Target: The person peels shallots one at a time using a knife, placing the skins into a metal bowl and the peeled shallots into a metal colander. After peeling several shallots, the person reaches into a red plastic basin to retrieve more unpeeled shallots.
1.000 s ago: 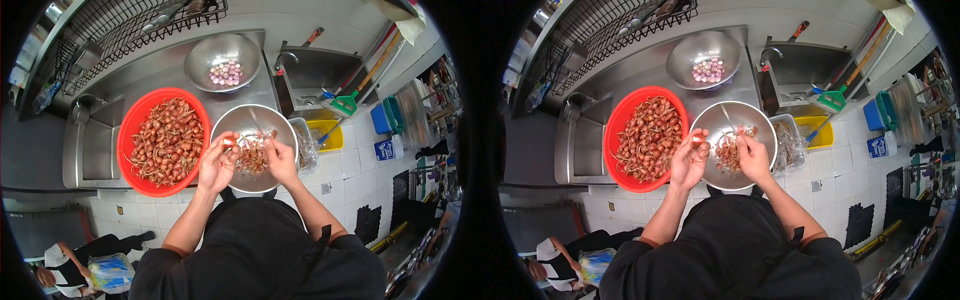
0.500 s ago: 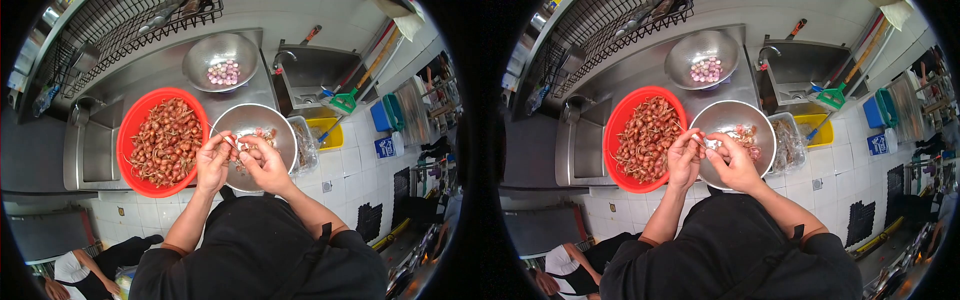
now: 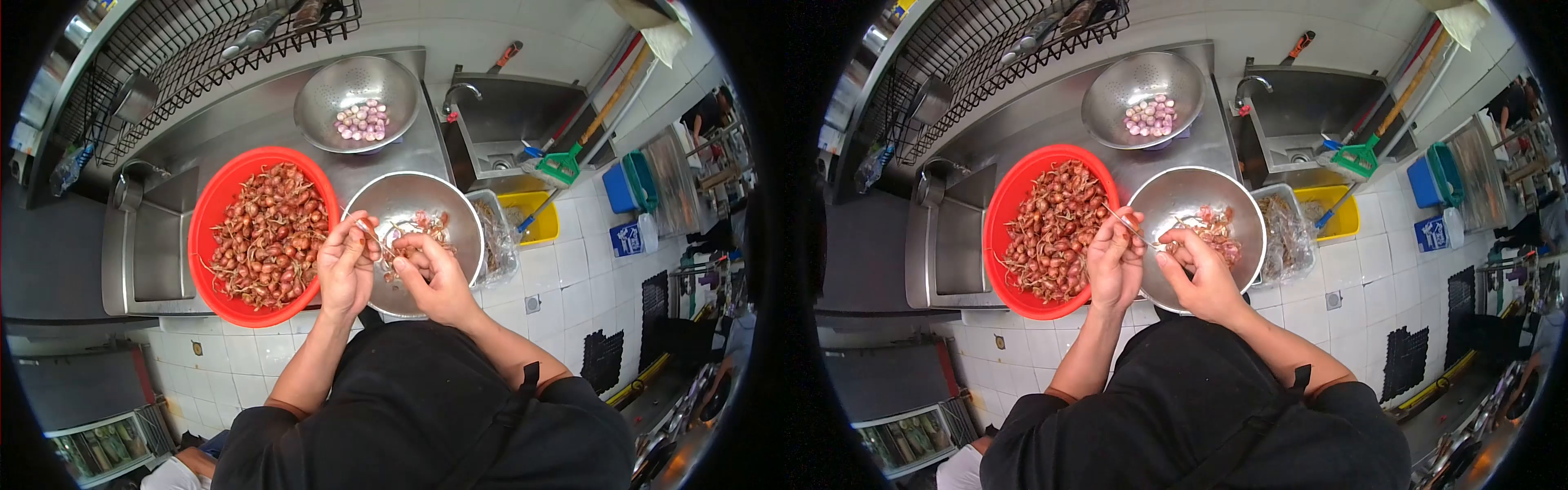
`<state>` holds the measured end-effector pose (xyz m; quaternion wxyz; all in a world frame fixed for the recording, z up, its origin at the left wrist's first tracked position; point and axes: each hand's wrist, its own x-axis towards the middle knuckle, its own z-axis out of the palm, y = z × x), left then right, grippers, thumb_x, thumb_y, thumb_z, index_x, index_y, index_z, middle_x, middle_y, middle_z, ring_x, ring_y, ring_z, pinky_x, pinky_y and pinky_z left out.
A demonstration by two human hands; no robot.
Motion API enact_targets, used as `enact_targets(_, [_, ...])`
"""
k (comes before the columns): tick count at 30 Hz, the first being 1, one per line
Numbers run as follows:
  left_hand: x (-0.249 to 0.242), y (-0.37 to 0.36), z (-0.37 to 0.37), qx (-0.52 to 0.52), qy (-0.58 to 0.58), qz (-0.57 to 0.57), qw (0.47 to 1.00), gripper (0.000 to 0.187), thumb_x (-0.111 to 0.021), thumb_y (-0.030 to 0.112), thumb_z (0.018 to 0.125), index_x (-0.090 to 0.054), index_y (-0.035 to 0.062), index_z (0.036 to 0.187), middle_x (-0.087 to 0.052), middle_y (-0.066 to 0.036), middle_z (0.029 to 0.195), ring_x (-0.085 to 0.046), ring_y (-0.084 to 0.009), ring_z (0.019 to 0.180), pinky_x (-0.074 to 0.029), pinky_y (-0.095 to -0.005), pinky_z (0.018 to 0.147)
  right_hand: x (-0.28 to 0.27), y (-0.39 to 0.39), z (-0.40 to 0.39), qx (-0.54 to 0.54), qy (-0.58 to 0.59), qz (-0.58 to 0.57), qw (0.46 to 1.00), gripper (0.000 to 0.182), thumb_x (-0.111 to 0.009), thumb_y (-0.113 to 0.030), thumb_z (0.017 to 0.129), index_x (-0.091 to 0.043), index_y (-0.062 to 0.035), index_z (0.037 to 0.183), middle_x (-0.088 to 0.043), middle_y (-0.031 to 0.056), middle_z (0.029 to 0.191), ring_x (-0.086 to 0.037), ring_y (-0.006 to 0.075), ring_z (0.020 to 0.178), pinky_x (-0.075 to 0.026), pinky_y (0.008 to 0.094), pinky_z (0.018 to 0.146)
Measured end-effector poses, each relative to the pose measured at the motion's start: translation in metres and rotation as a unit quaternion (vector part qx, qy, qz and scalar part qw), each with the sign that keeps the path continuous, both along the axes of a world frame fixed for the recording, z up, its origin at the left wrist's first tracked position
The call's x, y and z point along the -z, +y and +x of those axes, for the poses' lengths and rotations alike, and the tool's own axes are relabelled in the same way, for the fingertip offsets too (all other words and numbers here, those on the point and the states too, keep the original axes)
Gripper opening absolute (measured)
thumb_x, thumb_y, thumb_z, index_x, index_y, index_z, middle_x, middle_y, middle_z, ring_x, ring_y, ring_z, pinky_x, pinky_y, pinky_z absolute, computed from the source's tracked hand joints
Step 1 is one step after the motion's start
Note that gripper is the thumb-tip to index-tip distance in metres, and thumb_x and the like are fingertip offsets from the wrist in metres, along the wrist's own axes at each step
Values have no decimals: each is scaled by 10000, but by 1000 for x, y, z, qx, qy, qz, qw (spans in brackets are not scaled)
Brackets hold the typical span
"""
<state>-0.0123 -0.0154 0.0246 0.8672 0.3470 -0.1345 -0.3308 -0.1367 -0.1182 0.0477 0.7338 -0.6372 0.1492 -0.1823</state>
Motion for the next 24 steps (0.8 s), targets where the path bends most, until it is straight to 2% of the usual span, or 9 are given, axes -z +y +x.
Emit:
enact_targets(2, [1, -2, -5, 22, 62, -14, 998, 283, -554, 100, 993, -569, -9, 1253, -649, -131, 1115, -588, -119, 836, -491, -255, 738, 3, 0, -1, 13, 2, -2, 1000, 251, -569, -59, 966, -504, 28, 1194, -534, -16, 724, -480, 19, 688, -399, 214, 634])
enact_targets(6, [3, -2, -12, 28, 36, 0, 999, 289, -565, 114, 991, -560, -4, 1254, -653, -113, 1112, -597, -118, 883, -489, -258, 770, -15, -5, -2, 5, 12, -11, 1000, 293, -571, -60, 965, -495, 27, 1234, -516, -22, 722, -482, 18, 699, -406, 212, 649])
enact_targets(8, [0, -5, -12, 9, 17, 13, 1000, 284, -572, 100, 985, -562, -9, 1248, -654, -110, 1112, -605, -122, 908, -492, -259, 782, -16, -7, -3, -3, 22, -52, 998, 368, -580, -60, 956, -497, 36, 1301, -627, 37, 796, -542, 57, 700, -457, 244, 687])
enact_targets(9, [-1, -6, -11, -11, -2, 26, 1000, 280, -579, 86, 980, -565, -14, 1241, -654, -108, 1111, -613, -126, 934, -496, -260, 793, -17, -5, -1, -2, 22, -51, 998, 368, -580, -60, 956, -497, 36, 1301, -627, 37, 796, -542, 57, 700, -457, 244, 687])
enact_targets(11, [-2, -5, -13, -6, -20, 19, 1000, 276, -584, 67, 973, -566, -20, 1235, -653, -108, 1115, -618, -134, 962, -499, -265, 817, -20, 0, 2, 58, -59, -190, 978, 402, -590, -57, 942, -523, 39, 1327, -711, 124, 967, -613, 133, 711, -499, 291, 726])
enact_targets(12, [-2, -4, -14, -1, -37, 14, 999, 273, -590, 48, 967, -567, -26, 1229, -652, -107, 1119, -623, -141, 990, -503, -269, 841, -18, -1, 3, 59, -58, -189, 978, 402, -590, -57, 942, -523, 39, 1327, -711, 124, 967, -613, 133, 711, -499, 291, 726])
enact_targets(14, [0, -3, -14, -8, -58, 18, 998, 289, -585, 58, 971, -555, -26, 1245, -655, -111, 1126, -630, -144, 997, -502, -278, 867, -15, -4, 7, 78, -96, -273, 954, 399, -595, -48, 927, -557, 34, 1316, -702, 169, 1106, -649, 196, 741, -516, 322, 747])
enact_targets(21, [-8, -2, -15, -30, -101, 31, 994, 277, -574, 66, 978, -563, -30, 1238, -658, -126, 1135, -640, -159, 999, -505, -296, 889, -10, -3, 6, 53, -70, -265, 960, 372, -600, -29, 913, -598, 28, 1280, -707, 167, 1062, -638, 192, 734, -512, 309, 711])
enact_targets(24, [-5, 2, -13, -7, -88, 20, 996, 282, -569, 82, 983, -561, -30, 1242, -659, -119, 1118, -637, -157, 963, -507, -293, 872, -7, 1, 8, 69, -104, -229, 965, 347, -587, -46, 938, -604, 26, 1276, -715, 147, 1072, -624, 160, 728, -510, 306, 689])
